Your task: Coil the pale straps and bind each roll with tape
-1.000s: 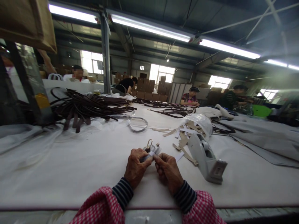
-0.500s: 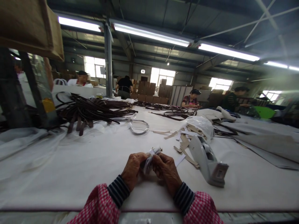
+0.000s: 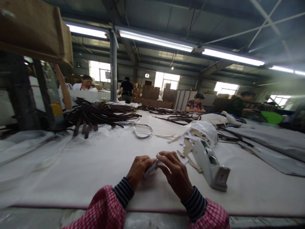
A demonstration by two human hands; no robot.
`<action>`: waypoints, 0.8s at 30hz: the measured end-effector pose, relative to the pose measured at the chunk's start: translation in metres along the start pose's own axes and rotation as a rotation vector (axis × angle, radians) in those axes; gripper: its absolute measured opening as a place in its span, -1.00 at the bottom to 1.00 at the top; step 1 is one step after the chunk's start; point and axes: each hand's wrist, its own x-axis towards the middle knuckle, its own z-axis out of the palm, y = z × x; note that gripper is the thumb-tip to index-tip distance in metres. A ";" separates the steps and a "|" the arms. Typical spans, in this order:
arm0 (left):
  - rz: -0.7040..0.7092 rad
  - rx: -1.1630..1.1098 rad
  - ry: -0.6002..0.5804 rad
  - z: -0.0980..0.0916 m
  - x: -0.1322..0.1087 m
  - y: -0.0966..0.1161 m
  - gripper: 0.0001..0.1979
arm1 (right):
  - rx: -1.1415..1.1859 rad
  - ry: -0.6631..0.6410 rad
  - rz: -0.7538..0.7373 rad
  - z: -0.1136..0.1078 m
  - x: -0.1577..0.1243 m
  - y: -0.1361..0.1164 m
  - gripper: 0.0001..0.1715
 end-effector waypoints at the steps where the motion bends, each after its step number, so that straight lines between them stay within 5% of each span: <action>1: 0.010 0.027 -0.008 0.000 -0.001 0.000 -0.67 | -0.052 -0.081 -0.042 -0.004 0.002 -0.001 -0.71; 4: 0.054 0.102 -0.021 0.002 -0.005 0.002 -0.69 | -0.176 -0.250 -0.074 -0.011 0.007 -0.004 -0.77; 10: 0.125 0.160 -0.019 0.002 -0.009 0.006 -0.75 | -0.283 -0.323 -0.062 -0.007 0.008 -0.001 -0.89; 13: 0.092 0.096 -0.028 0.001 -0.005 0.005 -0.69 | -0.107 -0.318 0.031 -0.003 0.008 0.012 -0.89; 19: -0.082 -0.216 0.058 -0.002 0.005 -0.004 -0.70 | 0.584 -0.239 0.448 0.014 0.008 0.033 -0.57; 24: -0.219 -0.410 0.101 -0.003 0.009 -0.009 -0.78 | 0.869 -0.240 0.487 0.020 0.004 0.029 -0.30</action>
